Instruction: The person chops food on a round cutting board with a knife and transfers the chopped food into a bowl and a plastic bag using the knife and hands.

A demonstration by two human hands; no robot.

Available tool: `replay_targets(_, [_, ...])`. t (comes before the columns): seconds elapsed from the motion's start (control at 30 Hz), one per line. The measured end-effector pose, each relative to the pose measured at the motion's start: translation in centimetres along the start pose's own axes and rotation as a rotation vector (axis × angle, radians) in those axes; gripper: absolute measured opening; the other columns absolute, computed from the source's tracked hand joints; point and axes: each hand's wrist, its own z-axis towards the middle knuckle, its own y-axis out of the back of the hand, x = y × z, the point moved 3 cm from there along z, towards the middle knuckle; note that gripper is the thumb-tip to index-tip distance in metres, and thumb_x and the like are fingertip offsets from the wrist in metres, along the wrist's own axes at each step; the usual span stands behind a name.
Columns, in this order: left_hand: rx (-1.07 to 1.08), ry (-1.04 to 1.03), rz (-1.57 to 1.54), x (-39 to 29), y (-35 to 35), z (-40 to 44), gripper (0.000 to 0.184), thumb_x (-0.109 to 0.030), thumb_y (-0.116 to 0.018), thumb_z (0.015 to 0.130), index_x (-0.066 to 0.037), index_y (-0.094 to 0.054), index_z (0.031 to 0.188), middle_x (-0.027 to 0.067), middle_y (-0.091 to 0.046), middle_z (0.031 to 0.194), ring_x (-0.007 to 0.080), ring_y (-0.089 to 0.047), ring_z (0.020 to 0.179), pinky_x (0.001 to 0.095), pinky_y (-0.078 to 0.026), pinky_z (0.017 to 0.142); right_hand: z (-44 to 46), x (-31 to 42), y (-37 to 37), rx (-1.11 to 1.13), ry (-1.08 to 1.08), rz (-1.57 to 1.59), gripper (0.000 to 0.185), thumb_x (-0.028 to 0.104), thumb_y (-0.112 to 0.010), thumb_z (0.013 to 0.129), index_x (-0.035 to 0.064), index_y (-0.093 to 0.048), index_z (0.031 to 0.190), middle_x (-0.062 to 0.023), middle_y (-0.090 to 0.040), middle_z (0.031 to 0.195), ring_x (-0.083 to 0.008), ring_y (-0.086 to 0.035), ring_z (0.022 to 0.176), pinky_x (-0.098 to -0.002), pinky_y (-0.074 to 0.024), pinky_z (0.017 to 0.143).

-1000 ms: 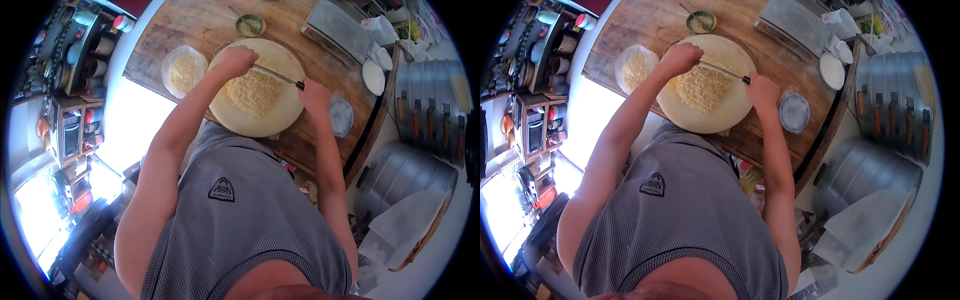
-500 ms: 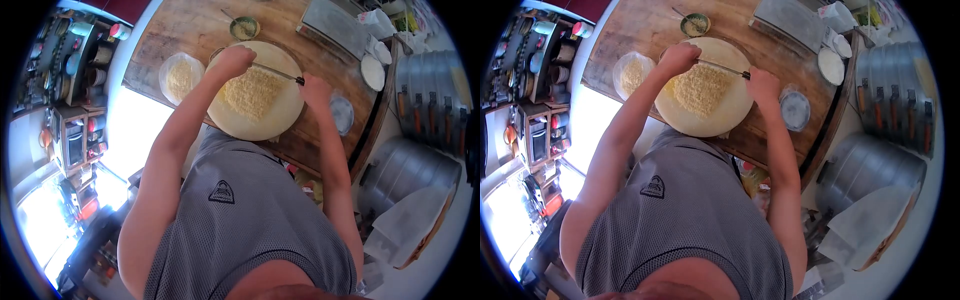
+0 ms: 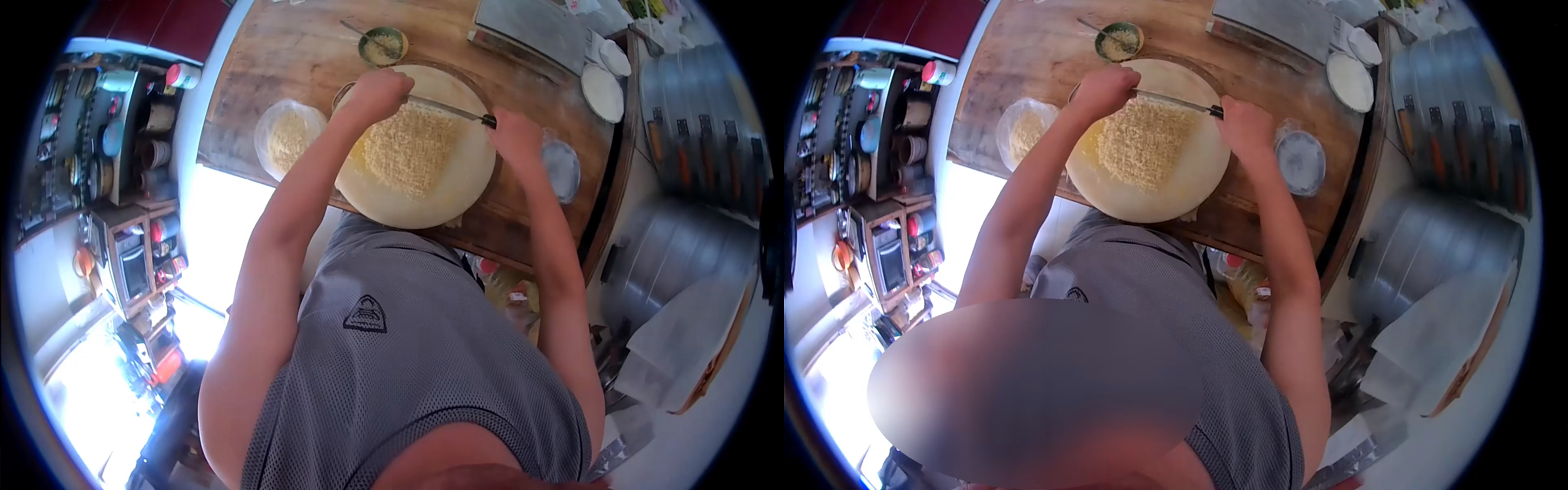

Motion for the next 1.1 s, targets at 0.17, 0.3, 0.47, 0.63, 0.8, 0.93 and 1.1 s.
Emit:
replay_targets(0.17, [0.039,-0.275,0.039,-0.3,1.9,-0.5,0.015,-0.018,-0.073,0.082,-0.009,-0.061,0.082,0.0062,-0.065,0.085,0.0312,-0.065,0.090,0.0460,-0.054,0.072,-7.1,4.2,0.3,0.082,-0.119,0.146,0.033,0.039,-0.065,0.093,0.0056,-0.061,0.094,-0.0212,-0.070,0.084,-0.0401,-0.070,0.081,-0.0515,-0.0546,0.072])
replay_targets(0.3, [0.247,-0.549,0.089,0.6,2.1,-0.9,0.012,-0.018,-0.067,0.083,-0.009,-0.061,0.080,0.0051,-0.064,0.082,0.0288,-0.065,0.089,0.0462,-0.054,0.070,-13.3,11.8,-2.7,0.246,-0.303,0.463,0.040,0.040,-0.060,0.098,0.0010,-0.052,0.104,-0.0273,-0.068,0.086,-0.0469,-0.067,0.082,-0.0565,-0.0517,0.074])
replay_targets(0.47, [0.349,-0.935,0.085,2.6,2.5,0.8,0.006,-0.016,-0.065,0.082,-0.010,-0.064,0.082,0.0061,-0.066,0.084,0.0306,-0.067,0.090,0.0469,-0.055,0.070,-14.0,21.0,-3.7,0.180,-0.499,0.708,0.041,0.039,-0.058,0.100,-0.0014,-0.049,0.102,-0.0289,-0.068,0.085,-0.0500,-0.065,0.082,-0.0581,-0.0502,0.073])
replay_targets(0.63, [0.453,-1.152,0.099,3.5,1.5,2.5,0.010,-0.018,-0.068,0.081,-0.008,-0.063,0.082,0.0067,-0.065,0.083,0.0318,-0.066,0.090,0.0464,-0.055,0.070,-12.8,27.1,-5.3,0.113,-0.723,0.749,0.041,0.038,-0.058,0.100,-0.0015,-0.049,0.101,-0.0294,-0.067,0.083,-0.0506,-0.065,0.082,-0.0580,-0.0499,0.073])
replay_targets(0.8, [0.496,-1.247,0.057,4.0,-0.4,3.3,0.008,-0.015,-0.067,0.079,-0.009,-0.063,0.081,0.0082,-0.065,0.080,0.0335,-0.065,0.088,0.0467,-0.054,0.071,-11.7,28.9,-7.9,0.014,-0.848,0.643,0.041,0.039,-0.058,0.100,-0.0013,-0.050,0.099,-0.0282,-0.067,0.080,-0.0490,-0.065,0.078,-0.0566,-0.0508,0.070])
replay_targets(0.93, [0.487,-1.275,0.005,3.6,0.3,4.1,0.007,-0.012,-0.067,0.078,-0.008,-0.062,0.079,0.0085,-0.065,0.080,0.0338,-0.065,0.088,0.0467,-0.054,0.072,-11.6,29.3,-6.0,-0.020,-0.908,0.641,0.040,0.039,-0.058,0.100,-0.0003,-0.051,0.097,-0.0269,-0.067,0.078,-0.0486,-0.066,0.078,-0.0562,-0.0512,0.070])
replay_targets(1.1, [0.471,-1.329,0.001,3.2,-0.1,4.3,0.007,-0.009,-0.066,0.077,-0.007,-0.060,0.076,0.0074,-0.066,0.080,0.0327,-0.065,0.088,0.0454,-0.054,0.072,-10.9,30.0,-7.2,-0.053,-0.953,0.591,0.040,0.040,-0.059,0.099,0.0003,-0.052,0.097,-0.0264,-0.067,0.077,-0.0486,-0.066,0.077,-0.0559,-0.0517,0.070])
